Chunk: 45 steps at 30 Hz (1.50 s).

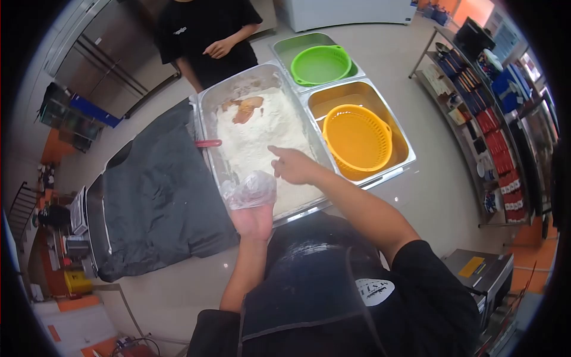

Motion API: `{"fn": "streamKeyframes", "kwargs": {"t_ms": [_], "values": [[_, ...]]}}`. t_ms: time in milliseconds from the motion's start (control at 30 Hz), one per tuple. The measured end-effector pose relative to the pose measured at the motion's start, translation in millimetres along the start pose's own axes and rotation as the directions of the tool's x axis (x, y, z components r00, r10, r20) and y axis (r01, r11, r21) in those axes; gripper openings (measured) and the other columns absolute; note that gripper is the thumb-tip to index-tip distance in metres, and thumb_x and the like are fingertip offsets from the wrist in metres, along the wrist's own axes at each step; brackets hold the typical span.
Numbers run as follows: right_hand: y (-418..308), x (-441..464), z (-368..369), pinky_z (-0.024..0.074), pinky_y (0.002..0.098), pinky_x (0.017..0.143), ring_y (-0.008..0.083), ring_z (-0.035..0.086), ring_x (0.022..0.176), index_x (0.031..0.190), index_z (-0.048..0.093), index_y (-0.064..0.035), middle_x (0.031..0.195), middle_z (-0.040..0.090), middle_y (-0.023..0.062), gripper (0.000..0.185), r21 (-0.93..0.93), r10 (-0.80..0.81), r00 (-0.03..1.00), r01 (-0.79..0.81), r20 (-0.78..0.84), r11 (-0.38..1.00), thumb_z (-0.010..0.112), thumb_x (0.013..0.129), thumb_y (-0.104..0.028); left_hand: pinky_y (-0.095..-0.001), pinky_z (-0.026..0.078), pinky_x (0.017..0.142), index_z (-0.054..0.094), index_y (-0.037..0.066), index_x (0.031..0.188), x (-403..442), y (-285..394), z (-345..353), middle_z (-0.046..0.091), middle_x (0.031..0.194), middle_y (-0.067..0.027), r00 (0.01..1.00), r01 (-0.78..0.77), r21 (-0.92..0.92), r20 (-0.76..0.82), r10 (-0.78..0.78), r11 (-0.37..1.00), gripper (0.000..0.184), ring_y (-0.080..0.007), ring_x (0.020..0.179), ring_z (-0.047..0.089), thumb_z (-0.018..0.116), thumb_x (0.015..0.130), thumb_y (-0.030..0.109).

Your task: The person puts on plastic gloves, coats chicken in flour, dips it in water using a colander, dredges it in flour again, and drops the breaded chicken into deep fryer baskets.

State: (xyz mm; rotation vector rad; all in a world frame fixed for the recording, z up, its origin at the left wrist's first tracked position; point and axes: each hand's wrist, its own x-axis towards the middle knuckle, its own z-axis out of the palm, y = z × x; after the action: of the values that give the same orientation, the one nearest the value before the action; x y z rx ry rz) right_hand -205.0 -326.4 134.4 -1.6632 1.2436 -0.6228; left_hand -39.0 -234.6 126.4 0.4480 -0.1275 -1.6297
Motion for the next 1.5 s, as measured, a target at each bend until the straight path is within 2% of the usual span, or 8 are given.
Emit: {"fn": "streamKeyframes", "kwargs": {"t_ms": [67, 200, 400, 600, 800, 900, 1300, 1500], "values": [[4.5, 11.1, 10.3, 0.0513, 0.0364, 0.078, 0.0283, 0.067, 0.082, 0.129, 0.058, 0.0002, 0.090, 0.069, 0.0165, 0.039, -0.158, -0.186, 0.976, 0.167, -0.112, 0.973, 0.055, 0.094, -0.016, -0.0521, 0.042, 0.104, 0.053, 0.007, 0.131, -2.6, 2.5, -10.6, 0.059, 0.129, -0.0136, 0.996, 0.014, -0.058, 0.087, -0.009, 0.998, 0.050, -0.0327, 0.119, 0.055, 0.039, 0.102, 0.045], [-43.2, -31.4, 9.6, 0.0515, 0.0363, 0.073, 0.0254, 0.064, 0.076, 0.111, 0.065, -0.0037, 0.090, 0.067, 0.0149, 0.023, -0.012, -0.152, 0.967, 0.153, -0.203, 0.988, 0.060, 0.091, -0.014, -0.0521, 0.039, 0.105, 0.053, 0.007, 0.132, -2.6, 7.7, -7.9, 0.057, 0.131, -0.0130, 0.993, -0.052, -0.085, 0.099, 0.060, 0.995, 0.050, -0.0321, 0.122, 0.053, 0.037, 0.102, 0.044], [-47.7, -77.9, 40.9, 0.0523, 0.0360, 0.080, 0.0283, 0.064, 0.091, 0.104, 0.068, -0.0060, 0.100, 0.064, 0.0127, 0.020, -0.067, -0.442, 0.893, 0.437, -0.088, 0.897, 0.065, 0.086, -0.015, -0.0482, 0.041, 0.105, 0.053, 0.007, 0.132, -4.2, 3.8, -13.8, 0.058, 0.129, -0.0124, 0.984, -0.057, -0.055, 0.167, 0.066, 0.997, 0.051, -0.0303, 0.120, 0.054, 0.039, 0.103, 0.046], [-26.5, -70.1, 56.4, 0.0508, 0.0390, 0.084, 0.0315, 0.062, 0.097, 0.105, 0.066, -0.0039, 0.101, 0.064, 0.0120, 0.020, -0.196, -0.604, 0.796, 0.597, 0.028, 0.778, 0.063, 0.086, -0.011, -0.0418, 0.046, 0.101, 0.051, 0.003, 0.131, 5.1, -1.6, -41.7, 0.058, 0.128, -0.0110, 0.998, -0.050, 0.118, -0.027, 0.054, 0.992, 0.042, -0.0254, 0.118, 0.055, 0.041, 0.105, 0.034], [-21.9, -76.9, 50.8, 0.0501, 0.0401, 0.084, 0.0325, 0.061, 0.097, 0.103, 0.066, -0.0043, 0.100, 0.064, 0.0133, 0.018, -0.162, -0.445, 0.895, 0.442, 0.018, 0.882, 0.060, 0.085, -0.007, -0.0408, 0.051, 0.095, 0.052, 0.004, 0.132, 9.0, -3.3, -31.7, 0.060, 0.129, -0.0116, 0.976, -0.149, 0.116, -0.142, 0.165, 0.982, 0.050, -0.0283, 0.114, 0.059, 0.039, 0.104, 0.043], [-23.1, -77.5, 50.0, 0.0499, 0.0406, 0.082, 0.0329, 0.061, 0.095, 0.102, 0.065, -0.0042, 0.098, 0.063, 0.0135, 0.019, -0.170, -0.490, 0.872, 0.481, -0.016, 0.860, 0.060, 0.084, -0.006, -0.0387, 0.050, 0.095, 0.050, 0.004, 0.134, 6.1, 1.5, -32.8, 0.058, 0.131, -0.0118, 0.998, 0.015, -0.046, 0.057, -0.012, 0.999, 0.054, -0.0290, 0.117, 0.057, 0.036, 0.103, 0.046], [-24.7, -87.8, 58.2, 0.0492, 0.0409, 0.079, 0.0335, 0.059, 0.092, 0.096, 0.060, -0.0045, 0.093, 0.060, 0.0123, 0.011, -0.079, -0.458, 0.889, 0.458, 0.026, 0.885, 0.058, 0.085, -0.005, -0.0448, 0.022, 0.119, 0.015, 0.011, 0.157, 5.7, 3.6, -3.7, 0.019, 0.162, -0.0112, 0.970, -0.084, -0.027, 0.226, 0.088, 0.996, 0.076, -0.0297, 0.146, 0.023, 0.030, 0.100, 0.060], [-27.3, -88.7, 62.1, 0.0490, 0.0413, 0.080, 0.0350, 0.060, 0.092, 0.096, 0.059, -0.0034, 0.093, 0.060, 0.0145, 0.010, -0.015, -0.415, 0.910, 0.415, 0.014, 0.910, 0.054, 0.087, -0.003, -0.0474, 0.020, 0.120, 0.014, 0.018, 0.157, 10.0, 5.4, -0.6, 0.018, 0.163, -0.0085, 0.961, -0.179, 0.020, 0.220, 0.170, 0.984, 0.076, -0.0286, 0.147, 0.022, 0.036, 0.099, 0.061]]}}
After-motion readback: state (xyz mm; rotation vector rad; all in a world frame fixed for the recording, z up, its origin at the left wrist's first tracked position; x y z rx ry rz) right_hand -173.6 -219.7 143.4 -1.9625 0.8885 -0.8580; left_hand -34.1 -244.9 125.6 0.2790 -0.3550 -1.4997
